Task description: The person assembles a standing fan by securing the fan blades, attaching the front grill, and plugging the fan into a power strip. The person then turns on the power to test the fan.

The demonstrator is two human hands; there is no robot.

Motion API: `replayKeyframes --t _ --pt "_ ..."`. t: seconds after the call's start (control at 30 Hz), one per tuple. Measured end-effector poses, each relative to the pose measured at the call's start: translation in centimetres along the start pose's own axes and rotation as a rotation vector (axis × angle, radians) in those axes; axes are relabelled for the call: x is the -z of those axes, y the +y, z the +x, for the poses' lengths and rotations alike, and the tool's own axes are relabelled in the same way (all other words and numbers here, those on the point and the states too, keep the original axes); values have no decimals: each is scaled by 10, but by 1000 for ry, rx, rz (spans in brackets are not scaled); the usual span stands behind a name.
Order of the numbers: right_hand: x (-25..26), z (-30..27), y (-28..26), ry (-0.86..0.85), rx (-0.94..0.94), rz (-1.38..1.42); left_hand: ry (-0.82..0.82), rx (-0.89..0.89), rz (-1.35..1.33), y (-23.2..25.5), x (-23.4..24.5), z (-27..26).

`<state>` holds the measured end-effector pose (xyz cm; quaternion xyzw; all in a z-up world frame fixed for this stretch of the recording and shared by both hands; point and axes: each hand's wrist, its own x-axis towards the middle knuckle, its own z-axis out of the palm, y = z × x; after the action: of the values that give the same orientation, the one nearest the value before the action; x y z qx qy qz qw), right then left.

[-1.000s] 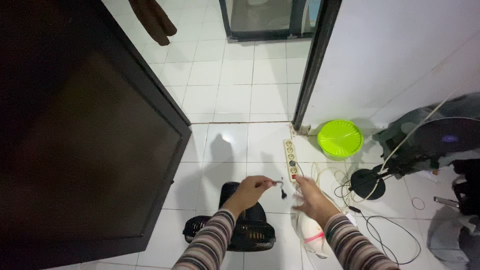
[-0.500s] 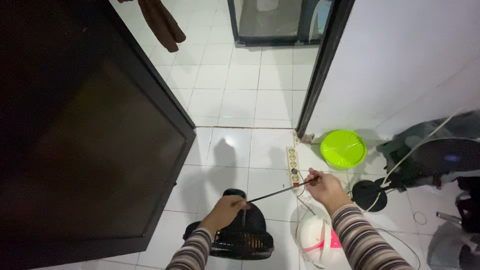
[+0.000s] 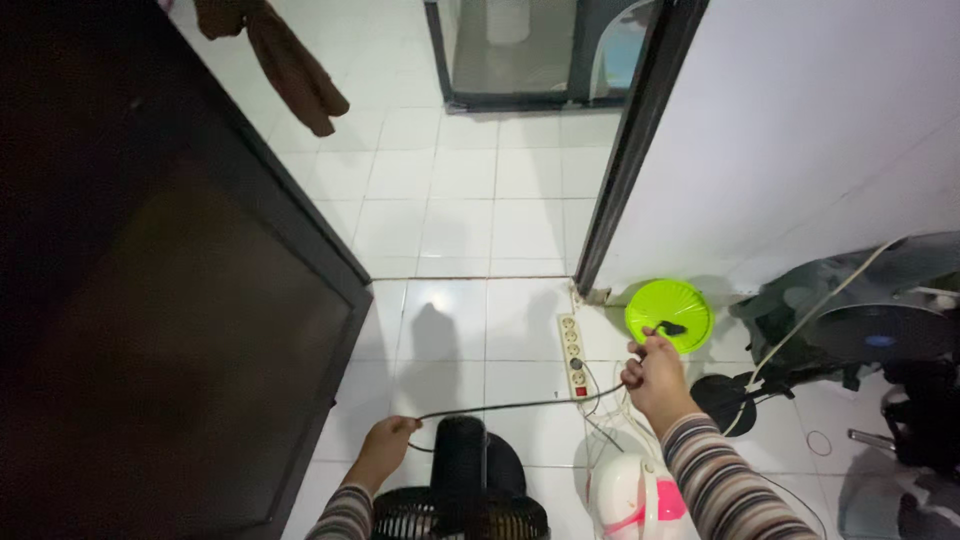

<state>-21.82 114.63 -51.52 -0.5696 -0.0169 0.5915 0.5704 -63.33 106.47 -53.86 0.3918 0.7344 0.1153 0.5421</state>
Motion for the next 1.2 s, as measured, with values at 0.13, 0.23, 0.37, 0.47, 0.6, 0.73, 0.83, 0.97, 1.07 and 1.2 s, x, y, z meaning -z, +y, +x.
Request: replayKeyframes --t 0.13,0.23,0.37,0.47,0.6,0.73,0.83,0.97,1.07,1.2 --pt "-23 -8 7 -44 -13 -22 -113 -98 -24 23 1 7" --pt "-43 -10 9 -47 -39 11 -175 -62 16 58 -9 22" --pt "-71 -27 10 -55 -56 28 -193 -383 -34 100 -25 25" --pt "-92 -45 12 -31 -68 6 -316 -453 -197 138 -44 23" --pt "-98 -41 25 -84 -116 158 -448 -427 -239 159 -88 32" --pt "-77 -3 36 -130 -84 154 -673 -492 -232 135 -146 50" --pt "-68 26 32 1 -123 0 -894 -386 -423 114 -172 54" --pt "-52 65 29 88 -142 -231 -808 -415 -471 103 -183 64" --pt "-34 112 45 134 -106 -432 -747 -109 -404 116 -179 80" --pt "12 173 73 260 299 -950 -667 -170 -76 131 -170 99"
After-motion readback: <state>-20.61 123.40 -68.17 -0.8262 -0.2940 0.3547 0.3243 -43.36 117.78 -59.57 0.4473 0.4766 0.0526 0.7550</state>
